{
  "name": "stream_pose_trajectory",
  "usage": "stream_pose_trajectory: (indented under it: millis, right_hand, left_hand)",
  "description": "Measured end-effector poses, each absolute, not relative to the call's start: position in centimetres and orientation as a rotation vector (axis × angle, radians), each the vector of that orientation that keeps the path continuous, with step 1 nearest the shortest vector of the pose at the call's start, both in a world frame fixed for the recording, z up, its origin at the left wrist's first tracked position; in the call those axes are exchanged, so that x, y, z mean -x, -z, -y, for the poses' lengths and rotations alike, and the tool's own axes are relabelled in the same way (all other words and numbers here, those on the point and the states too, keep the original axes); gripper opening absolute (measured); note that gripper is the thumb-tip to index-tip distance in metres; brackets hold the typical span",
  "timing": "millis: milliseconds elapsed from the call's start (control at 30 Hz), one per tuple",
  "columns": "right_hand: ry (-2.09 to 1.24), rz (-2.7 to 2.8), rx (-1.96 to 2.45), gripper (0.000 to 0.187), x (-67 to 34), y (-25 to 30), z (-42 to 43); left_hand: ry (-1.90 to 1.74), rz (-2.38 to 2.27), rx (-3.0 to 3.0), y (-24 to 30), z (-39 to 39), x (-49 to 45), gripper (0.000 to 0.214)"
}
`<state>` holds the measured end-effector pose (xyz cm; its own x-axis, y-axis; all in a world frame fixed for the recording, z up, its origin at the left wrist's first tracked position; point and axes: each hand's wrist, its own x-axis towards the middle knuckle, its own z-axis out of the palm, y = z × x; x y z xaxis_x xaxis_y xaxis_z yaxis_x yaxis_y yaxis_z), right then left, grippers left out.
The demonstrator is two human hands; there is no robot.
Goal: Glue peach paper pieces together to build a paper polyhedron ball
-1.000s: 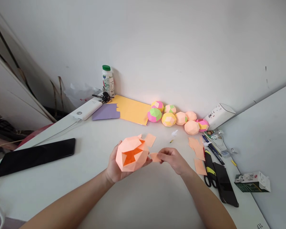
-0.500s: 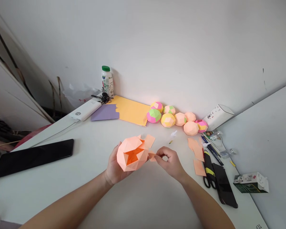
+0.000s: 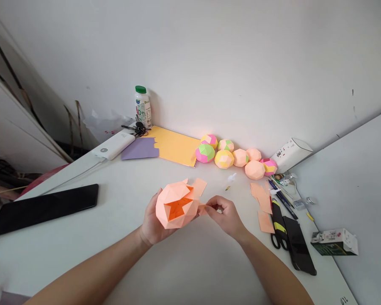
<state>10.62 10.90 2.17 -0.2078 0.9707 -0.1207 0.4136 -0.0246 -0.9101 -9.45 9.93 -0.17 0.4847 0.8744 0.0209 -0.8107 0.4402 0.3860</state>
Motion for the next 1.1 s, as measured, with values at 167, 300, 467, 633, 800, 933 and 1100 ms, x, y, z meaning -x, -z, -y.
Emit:
stream_pose_trajectory:
  millis: [167,300,467,633,800,933,1100]
  right_hand:
    - [-1.293,1.599,1.524,0.018,-10.4,-2.3,-10.7]
    - [-1.302,1.619,1.52,0.021,-10.4,-2.2,-10.7]
    - [-1.395,1.616,1.497,0.019,-10.7,-1.8,-11.0]
    - [-1.549,1.584,1.48,0.018,-10.9,-1.6,-11.2]
    - [-1.671,1.576,1.467,0.025,-11.2,-1.6,-11.5]
    - [-1.693,1.576,1.483,0.031,-11.5,-1.7,-11.6]
    - [-1.629,1.579,1.471,0.027,-11.4,-1.8,-11.6]
  left_hand:
    - [-1.037,-0.195,-0.337,0.4,-10.0,9.5,0.062]
    - [-1.031,-0.236,-0.341,0.6,-10.0,9.5,0.06]
    - [-1.013,-0.335,-0.354,0.8,-10.1,9.6,0.055]
    - [-0.971,-0.321,-0.407,0.9,-10.2,9.6,0.059]
    - [-0.947,-0.277,-0.469,1.0,-10.2,9.6,0.06]
    - [-0.947,-0.296,-0.475,1.1,-10.2,9.7,0.06]
    - [-0.957,-0.3,-0.45,1.5,-10.3,9.8,0.061]
